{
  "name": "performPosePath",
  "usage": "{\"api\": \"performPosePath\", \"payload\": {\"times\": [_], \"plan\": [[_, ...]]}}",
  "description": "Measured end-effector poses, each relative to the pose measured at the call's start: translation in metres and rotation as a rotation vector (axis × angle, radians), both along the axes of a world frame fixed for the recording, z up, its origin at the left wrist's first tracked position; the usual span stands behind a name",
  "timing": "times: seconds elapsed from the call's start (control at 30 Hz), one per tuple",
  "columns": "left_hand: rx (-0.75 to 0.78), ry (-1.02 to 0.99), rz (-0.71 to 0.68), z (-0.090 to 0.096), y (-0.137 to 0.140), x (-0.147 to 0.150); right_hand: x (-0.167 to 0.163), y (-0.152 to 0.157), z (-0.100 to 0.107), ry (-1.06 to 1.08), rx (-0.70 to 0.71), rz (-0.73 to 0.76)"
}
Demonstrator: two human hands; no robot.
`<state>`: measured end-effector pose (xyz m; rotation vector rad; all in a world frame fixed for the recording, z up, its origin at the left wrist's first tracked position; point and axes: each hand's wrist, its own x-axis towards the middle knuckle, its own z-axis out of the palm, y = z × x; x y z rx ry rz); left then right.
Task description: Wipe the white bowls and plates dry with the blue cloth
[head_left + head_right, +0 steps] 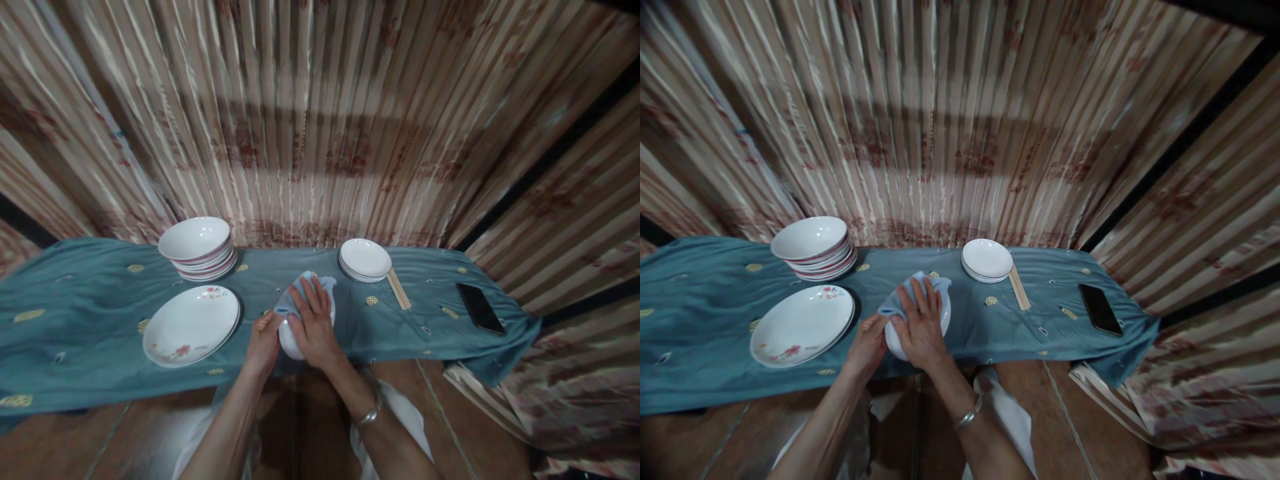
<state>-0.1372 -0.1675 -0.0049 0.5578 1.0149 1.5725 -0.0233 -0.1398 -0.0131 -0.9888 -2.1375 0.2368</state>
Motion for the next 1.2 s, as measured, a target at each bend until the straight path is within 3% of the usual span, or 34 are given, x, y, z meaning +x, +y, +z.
{"api": "performPosePath", "payload": {"times": [0.17,0.37,0.6,0.77,1.0,1.2], "plan": [[0.025,0.001,-0.021,-0.004,-0.001,-0.002,-0.004,-0.010,0.002,-0.044,0.022,0.042],[-0.026,-0.029,-0.022,0.005,-0.001,0.001,0.007,0.024,-0.003,0.122,-0.035,-0.104],[-0.079,-0.079,0.027,0.005,0.000,-0.002,0.022,0.048,-0.039,0.462,-0.316,-0.200],[-0.086,-0.158,0.116,0.000,0.004,-0.004,0.024,0.030,-0.066,0.442,-0.414,-0.252],[-0.126,-0.238,0.215,-0.006,0.006,-0.008,0.024,-0.016,-0.081,0.229,-0.325,-0.213],[-0.137,-0.240,0.228,-0.010,0.006,-0.009,0.021,-0.040,-0.070,0.062,-0.150,-0.097]]}}
